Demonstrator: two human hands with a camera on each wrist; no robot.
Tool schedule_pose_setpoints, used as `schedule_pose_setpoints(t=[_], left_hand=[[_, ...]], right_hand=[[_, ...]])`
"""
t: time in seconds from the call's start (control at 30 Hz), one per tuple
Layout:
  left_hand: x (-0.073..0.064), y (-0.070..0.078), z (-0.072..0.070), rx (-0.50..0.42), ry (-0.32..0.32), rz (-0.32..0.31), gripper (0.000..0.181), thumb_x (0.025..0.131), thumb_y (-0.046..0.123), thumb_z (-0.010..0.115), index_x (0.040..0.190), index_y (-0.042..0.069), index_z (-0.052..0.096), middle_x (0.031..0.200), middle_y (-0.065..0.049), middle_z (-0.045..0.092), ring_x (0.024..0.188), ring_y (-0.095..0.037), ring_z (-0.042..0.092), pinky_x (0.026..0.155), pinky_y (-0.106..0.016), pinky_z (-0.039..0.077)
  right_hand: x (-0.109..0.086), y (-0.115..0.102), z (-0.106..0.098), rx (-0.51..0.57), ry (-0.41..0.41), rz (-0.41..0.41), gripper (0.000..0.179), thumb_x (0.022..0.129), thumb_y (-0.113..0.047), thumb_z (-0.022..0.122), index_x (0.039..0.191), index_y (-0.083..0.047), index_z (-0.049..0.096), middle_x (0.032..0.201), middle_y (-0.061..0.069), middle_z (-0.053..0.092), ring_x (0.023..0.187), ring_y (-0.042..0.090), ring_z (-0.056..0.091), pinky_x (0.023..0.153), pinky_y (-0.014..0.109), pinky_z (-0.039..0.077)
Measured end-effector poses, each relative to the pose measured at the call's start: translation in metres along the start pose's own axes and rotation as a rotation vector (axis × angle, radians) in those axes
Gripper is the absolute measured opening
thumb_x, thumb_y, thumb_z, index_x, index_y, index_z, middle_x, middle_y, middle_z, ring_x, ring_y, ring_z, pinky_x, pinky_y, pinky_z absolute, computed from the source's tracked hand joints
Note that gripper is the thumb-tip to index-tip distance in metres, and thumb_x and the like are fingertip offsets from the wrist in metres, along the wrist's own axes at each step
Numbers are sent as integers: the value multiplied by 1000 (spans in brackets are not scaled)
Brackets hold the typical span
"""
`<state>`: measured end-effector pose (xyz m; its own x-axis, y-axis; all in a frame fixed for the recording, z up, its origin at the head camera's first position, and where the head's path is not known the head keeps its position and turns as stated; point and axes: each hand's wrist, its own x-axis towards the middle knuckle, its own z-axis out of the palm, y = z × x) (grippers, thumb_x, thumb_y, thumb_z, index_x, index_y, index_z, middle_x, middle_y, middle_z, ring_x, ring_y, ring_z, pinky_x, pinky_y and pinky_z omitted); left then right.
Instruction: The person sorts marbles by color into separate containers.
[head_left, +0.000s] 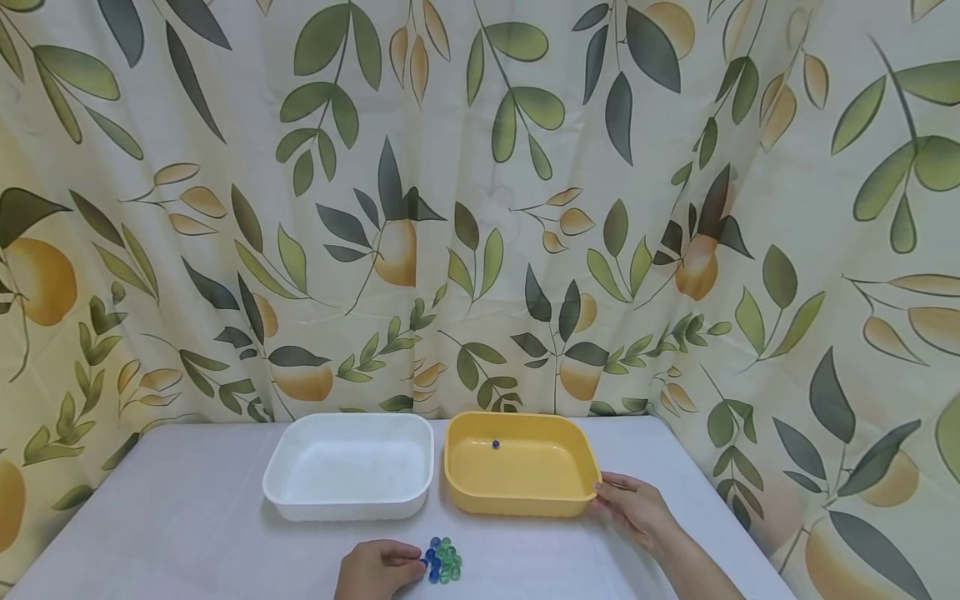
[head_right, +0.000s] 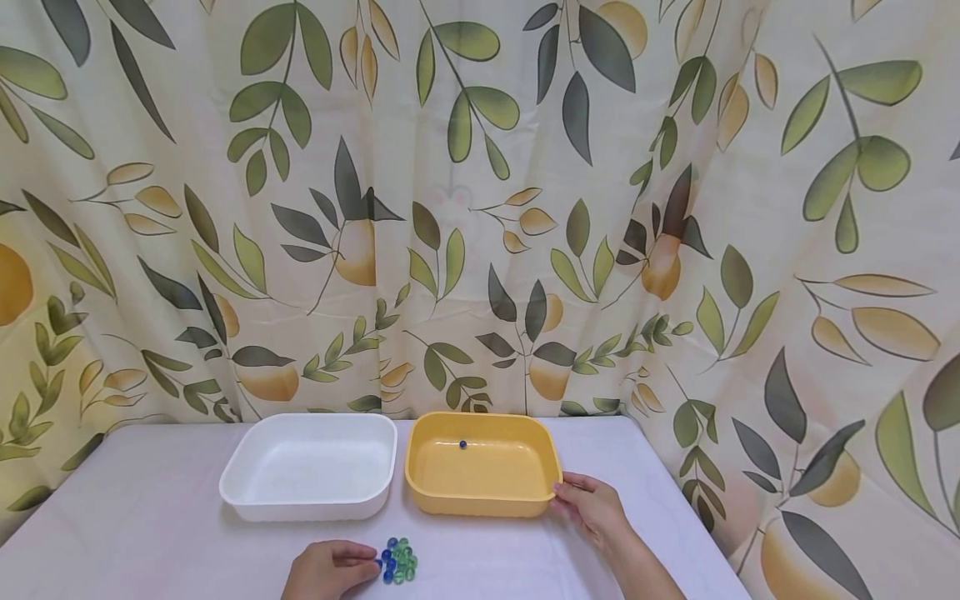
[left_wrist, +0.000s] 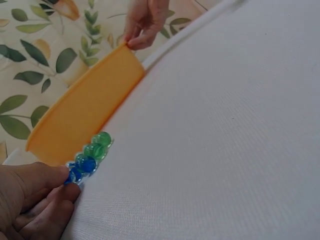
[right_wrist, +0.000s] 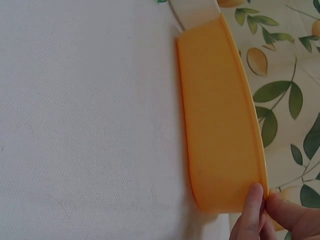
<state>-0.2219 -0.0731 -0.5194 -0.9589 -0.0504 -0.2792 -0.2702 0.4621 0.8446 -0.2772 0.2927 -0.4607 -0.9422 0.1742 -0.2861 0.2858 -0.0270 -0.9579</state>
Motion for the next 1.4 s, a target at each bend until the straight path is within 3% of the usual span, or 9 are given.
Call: schedule_pose_setpoints(t=[0.6,0.73,1.07,1.4], left_hand=[[3,1,-3,-80,-24,-43,26,78,27,82,98,11,76,81,1,74,77,-15,69,73,-37,57],[5,2,-4,-140,-62,-68,28,79,28,81,100,10,76,85,0,74,79,-15,70,73,-35,58],[12,3,-12,-331,-190,-2,32,87,22,76,110,0,72,93,-5,75,84,-14,72,76,-29,59],[12,21,-9,-333,-168,-61,25,89,18,73,108,1,72,90,-4,75,81,-11,71,75,-27,59]], right_hand=[[1,2,-1,18,-4,-7,53,92,4,63,137,19,38,100,15,69,84,16,70,81,31,59],[1,2,-1,11,-5,-5,54,93,3,62,137,19,38,105,18,67,84,16,70,81,32,59],[2,0,0,-4,3,13,55,92,1,64,138,18,38,108,21,67,85,16,70,82,32,59],[1,0,0,4,2,6,55,92,3,64,138,19,38,108,21,66,84,17,70,82,33,59]])
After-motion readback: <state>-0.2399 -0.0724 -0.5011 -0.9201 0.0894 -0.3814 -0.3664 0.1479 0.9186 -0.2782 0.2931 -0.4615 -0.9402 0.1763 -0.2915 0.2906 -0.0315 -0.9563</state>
